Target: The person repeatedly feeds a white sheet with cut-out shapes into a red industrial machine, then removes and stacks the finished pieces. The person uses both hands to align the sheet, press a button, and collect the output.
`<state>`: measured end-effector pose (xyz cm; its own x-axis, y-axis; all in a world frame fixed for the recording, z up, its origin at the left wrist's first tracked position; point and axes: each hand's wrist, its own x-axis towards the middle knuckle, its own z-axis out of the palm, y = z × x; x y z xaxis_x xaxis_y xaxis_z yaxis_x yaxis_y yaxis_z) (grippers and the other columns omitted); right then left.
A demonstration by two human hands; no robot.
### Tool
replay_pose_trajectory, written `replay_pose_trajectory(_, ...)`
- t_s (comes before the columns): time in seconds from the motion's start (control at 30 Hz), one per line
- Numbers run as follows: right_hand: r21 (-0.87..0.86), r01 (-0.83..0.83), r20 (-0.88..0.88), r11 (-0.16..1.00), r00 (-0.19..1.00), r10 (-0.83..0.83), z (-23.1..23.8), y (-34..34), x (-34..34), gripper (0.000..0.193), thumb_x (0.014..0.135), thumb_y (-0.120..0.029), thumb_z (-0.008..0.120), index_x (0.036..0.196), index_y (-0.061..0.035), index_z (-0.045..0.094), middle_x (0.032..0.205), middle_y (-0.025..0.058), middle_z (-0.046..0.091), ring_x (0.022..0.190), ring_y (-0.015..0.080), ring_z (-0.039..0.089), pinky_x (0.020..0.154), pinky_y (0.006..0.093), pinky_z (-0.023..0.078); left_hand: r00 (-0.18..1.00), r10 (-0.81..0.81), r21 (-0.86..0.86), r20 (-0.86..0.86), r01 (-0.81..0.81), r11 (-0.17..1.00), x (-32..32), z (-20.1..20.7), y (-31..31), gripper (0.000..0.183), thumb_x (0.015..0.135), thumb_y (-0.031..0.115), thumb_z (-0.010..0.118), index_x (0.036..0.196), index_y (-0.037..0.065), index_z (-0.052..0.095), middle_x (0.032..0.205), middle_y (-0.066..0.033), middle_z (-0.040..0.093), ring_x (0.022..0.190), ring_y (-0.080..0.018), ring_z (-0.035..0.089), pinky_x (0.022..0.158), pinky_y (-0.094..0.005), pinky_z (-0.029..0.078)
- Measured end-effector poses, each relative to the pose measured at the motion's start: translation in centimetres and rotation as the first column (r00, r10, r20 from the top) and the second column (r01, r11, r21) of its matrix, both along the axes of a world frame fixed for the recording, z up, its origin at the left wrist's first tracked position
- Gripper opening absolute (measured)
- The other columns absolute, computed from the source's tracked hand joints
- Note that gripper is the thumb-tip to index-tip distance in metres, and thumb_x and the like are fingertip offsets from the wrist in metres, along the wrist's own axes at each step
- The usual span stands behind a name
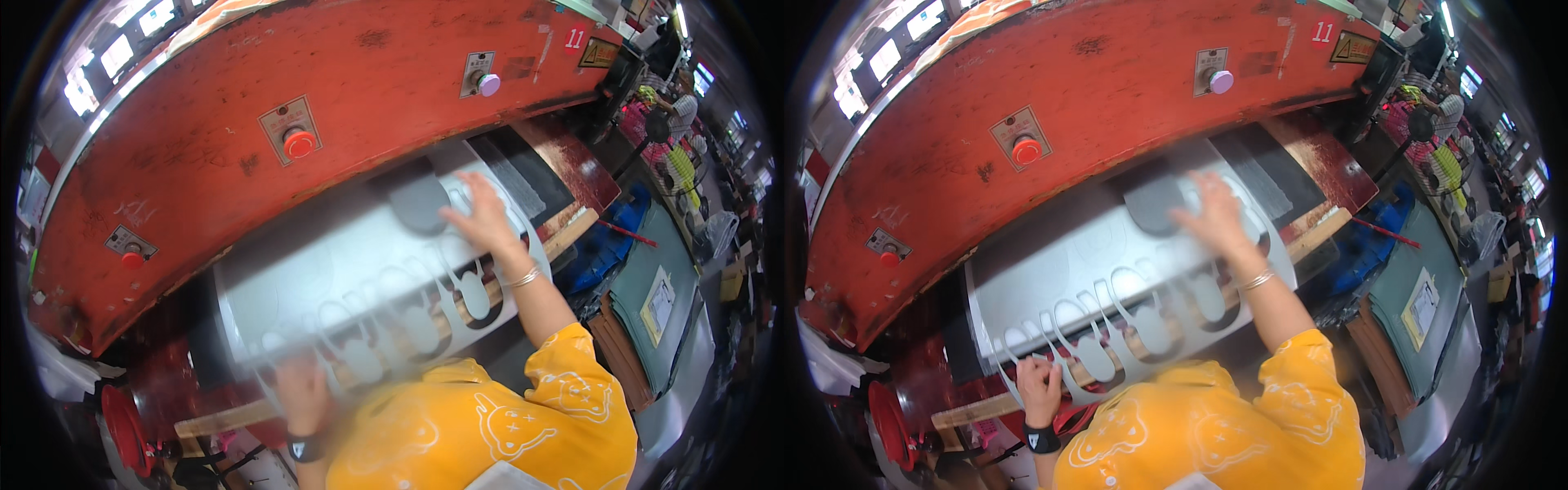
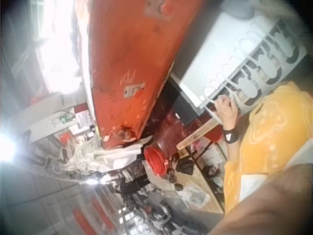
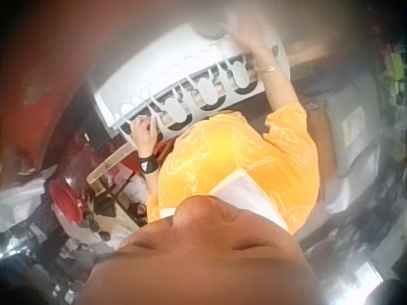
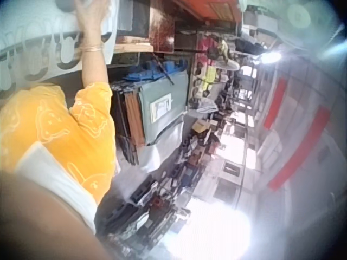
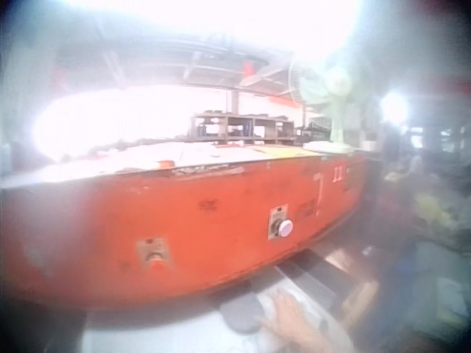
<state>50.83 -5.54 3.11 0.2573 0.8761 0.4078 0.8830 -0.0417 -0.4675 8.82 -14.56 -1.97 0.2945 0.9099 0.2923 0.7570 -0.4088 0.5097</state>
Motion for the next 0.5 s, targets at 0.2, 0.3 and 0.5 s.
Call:
replay_pose_trajectory(0.2, -0.319, -0.028, 0.141, 0.947, 0.987, 0.076, 1.5, -2.5, -7.0, 0.071, 0.071, -0.036, 0.071, 0.134, -0.0159, 0.047, 0.142, 0.0226, 0.035, 0.129, 0.0519, 0.028, 0.106, 0.0557, 0.025, 0.968, -0.075, -0.44, 0.238, 0.176, 0.881, -3.9, 5.9, -5.5, 0.011, 0.079, 0.011, 0.062, 0.084, 0.002, 0.067, 0.09, -0.017, 0.065, 0.081, -0.0358, 0.06, 0.074, -0.0418, 0.048)
replay_pose_trajectory(0.3, -0.32, -0.013, 0.124, 0.947, 0.991, 0.056, 1.9, -5.3, -7.4, 0.067, 0.069, -0.03, 0.069, 0.132, -0.0183, 0.049, 0.143, 0.022, 0.035, 0.129, 0.0529, 0.027, 0.105, 0.057, 0.026, 0.926, 0.162, -0.368, 0.342, -0.027, 0.93, -5.7, 7.4, -6.4, 0.009, 0.082, 0.001, 0.058, 0.077, -0.003, 0.063, 0.082, -0.0113, 0.064, 0.076, -0.0209, 0.061, 0.072, -0.0304, 0.047)
replay_pose_trajectory(0.5, -0.284, -0.14, -0.115, 0.949, 0.987, 0.112, 2.3, -9.7, -4.9, 0.062, 0.064, -0.024, 0.071, 0.124, -0.0158, 0.059, 0.142, 0.0199, 0.041, 0.129, 0.0443, 0.035, 0.106, 0.0486, 0.031, 0.977, 0.196, 0.021, -0.081, -0.195, 0.981, -3.6, 2.5, -5.0, 0.043, 0.073, 0.014, 0.065, 0.115, 0.006, 0.059, 0.125, -0.0203, 0.051, 0.119, -0.0397, 0.043, 0.1, -0.0495, 0.034)
